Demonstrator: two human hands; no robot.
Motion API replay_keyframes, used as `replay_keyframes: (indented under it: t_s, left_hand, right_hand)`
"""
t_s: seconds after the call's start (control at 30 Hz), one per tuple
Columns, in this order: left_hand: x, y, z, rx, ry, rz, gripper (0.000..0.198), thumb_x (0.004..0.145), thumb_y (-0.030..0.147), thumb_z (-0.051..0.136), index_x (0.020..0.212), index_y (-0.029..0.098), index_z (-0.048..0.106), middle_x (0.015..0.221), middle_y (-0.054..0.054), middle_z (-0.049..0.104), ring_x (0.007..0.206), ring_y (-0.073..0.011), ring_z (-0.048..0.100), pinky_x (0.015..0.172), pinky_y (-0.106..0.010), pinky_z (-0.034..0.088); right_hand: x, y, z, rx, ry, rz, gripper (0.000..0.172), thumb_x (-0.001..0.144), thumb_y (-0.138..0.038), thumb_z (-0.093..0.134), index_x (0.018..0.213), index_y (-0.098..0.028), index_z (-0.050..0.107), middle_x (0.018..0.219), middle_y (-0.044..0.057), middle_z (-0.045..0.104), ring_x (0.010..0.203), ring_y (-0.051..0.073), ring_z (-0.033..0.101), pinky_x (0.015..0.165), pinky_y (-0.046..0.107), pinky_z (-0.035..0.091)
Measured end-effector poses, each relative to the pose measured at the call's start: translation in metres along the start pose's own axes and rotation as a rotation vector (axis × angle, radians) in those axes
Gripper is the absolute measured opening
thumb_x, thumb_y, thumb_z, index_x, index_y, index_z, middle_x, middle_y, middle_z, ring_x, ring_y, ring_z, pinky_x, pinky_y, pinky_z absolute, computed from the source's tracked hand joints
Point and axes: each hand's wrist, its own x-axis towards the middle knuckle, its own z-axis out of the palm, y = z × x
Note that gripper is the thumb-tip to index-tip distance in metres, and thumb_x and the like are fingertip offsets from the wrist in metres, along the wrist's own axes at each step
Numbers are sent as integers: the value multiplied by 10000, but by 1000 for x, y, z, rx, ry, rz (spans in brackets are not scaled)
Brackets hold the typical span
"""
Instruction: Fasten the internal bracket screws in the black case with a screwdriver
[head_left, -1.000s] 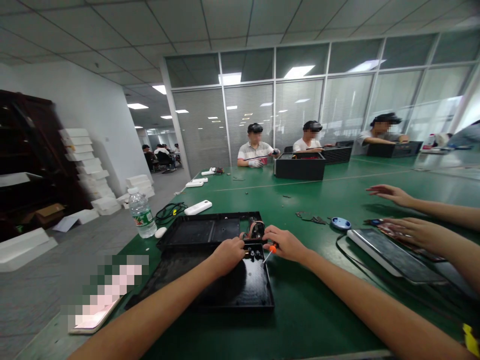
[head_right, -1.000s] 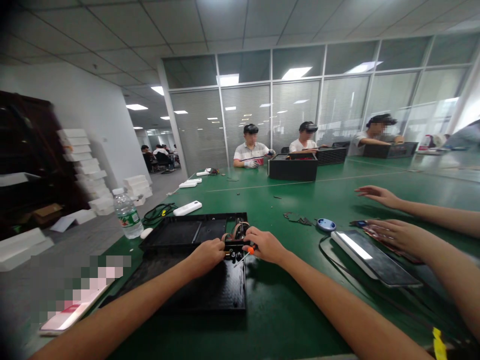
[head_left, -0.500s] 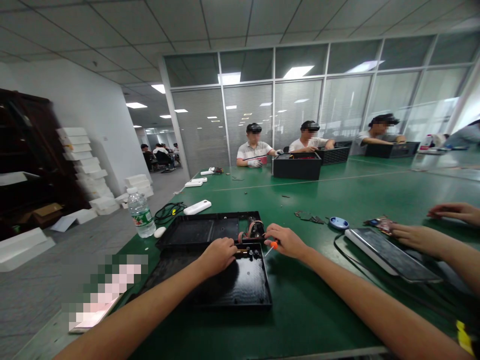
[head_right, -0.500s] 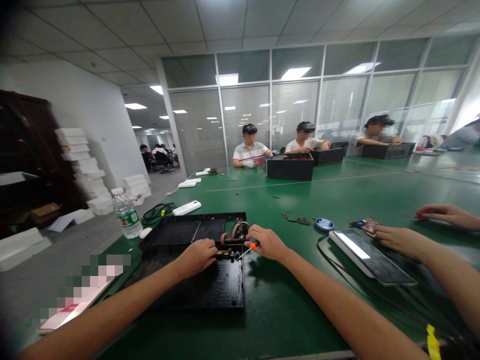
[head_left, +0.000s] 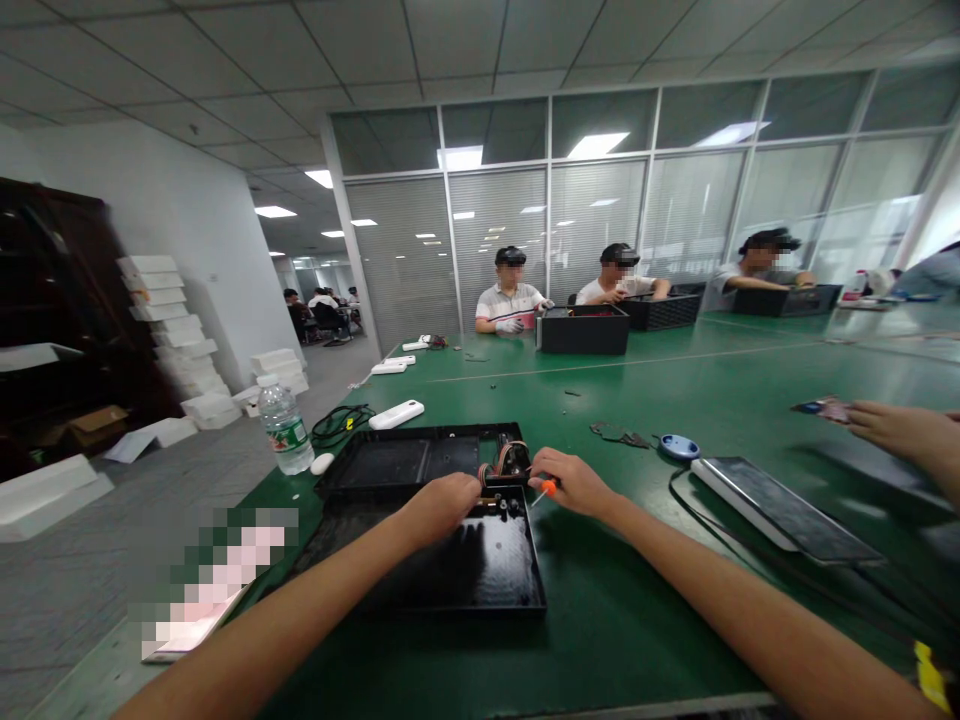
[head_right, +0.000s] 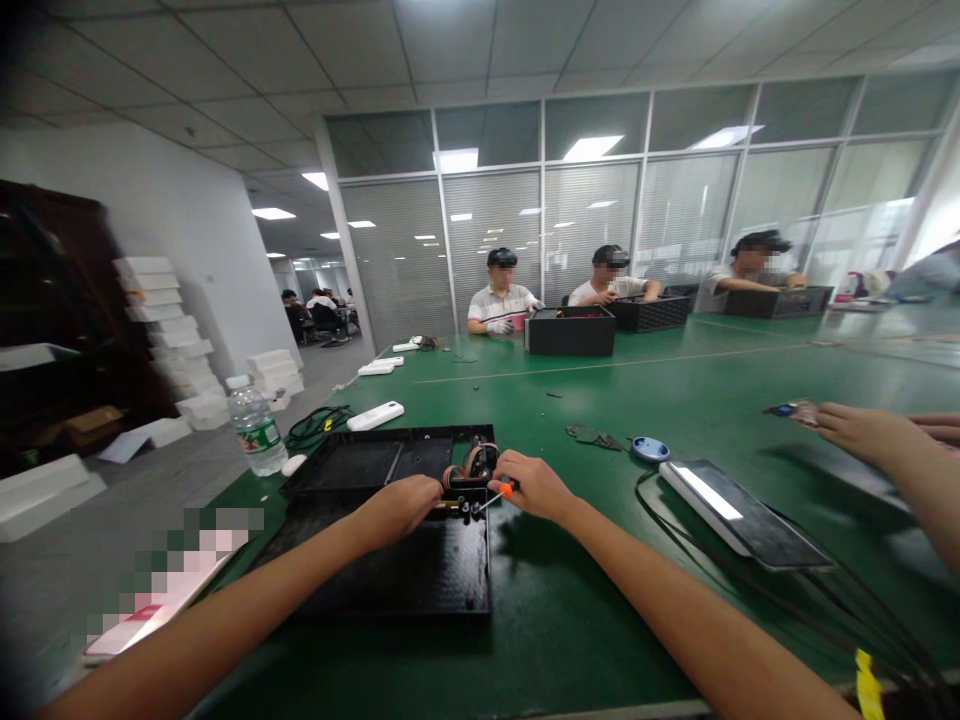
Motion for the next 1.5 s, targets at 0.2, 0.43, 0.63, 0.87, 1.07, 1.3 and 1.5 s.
replay_keyframes:
  t_s: [0.2,0.43,0.63,0.87,1.07,1.3,1.5]
  left_hand:
    - [24,-1,6,-271,95,-30,86,812,164,540,740,138,579,742,-17,611,687,-120,557,675,-202,408]
    - [56,4,18,-502,70,-26,193,711,168,676,892,132,620,782,-20,645,686,-111,587,642,-178,423]
    - [63,7,31,-326,44,85,81,732,204,673,792,153,657,788,-23,646,781,-147,588,733,-218,394]
    - [59,6,39,-224,51,212,130,815,230,589,731,162,662,766,-21,646,787,-147,579,759,-238,379]
    - [59,2,42,-292,77,274,147,825,234,578,744,149,666,767,-36,646,775,-140,577,763,-226,394]
    - [56,-5,55,-439,123,149,154,786,312,627,770,166,675,845,-24,659,854,-136,582,869,-247,363]
    - [53,-4,48,-431,73,132,156,799,311,613,830,178,688,885,-29,647,861,-138,580,860,-269,367]
  right_hand:
    - [0,-2,0,-14,-11,-15,196,870,-327,470,827,-182,597,840,62,596,744,145,557,672,249,451]
    - [-1,-2,-3,-71,-12,-40,186,869,-286,459,797,-173,588,802,59,593,722,141,546,657,242,430]
    - [-3,2,-4,-93,13,-69,214,872,-287,446,750,-179,585,750,46,588,674,132,532,617,229,410]
    - [-3,0,-4,-71,-37,-43,226,874,-299,440,731,-182,571,750,51,579,678,140,514,621,245,390]
    - [2,1,-5,393,60,296,166,747,-338,604,733,-191,529,690,-1,513,620,126,449,565,245,366]
    - [5,-6,-26,1215,40,623,256,734,-340,589,908,-219,445,776,-13,535,511,79,439,419,194,320]
    - [5,3,-48,1097,254,665,327,763,-494,539,862,-184,511,448,-89,393,329,45,212,322,176,137]
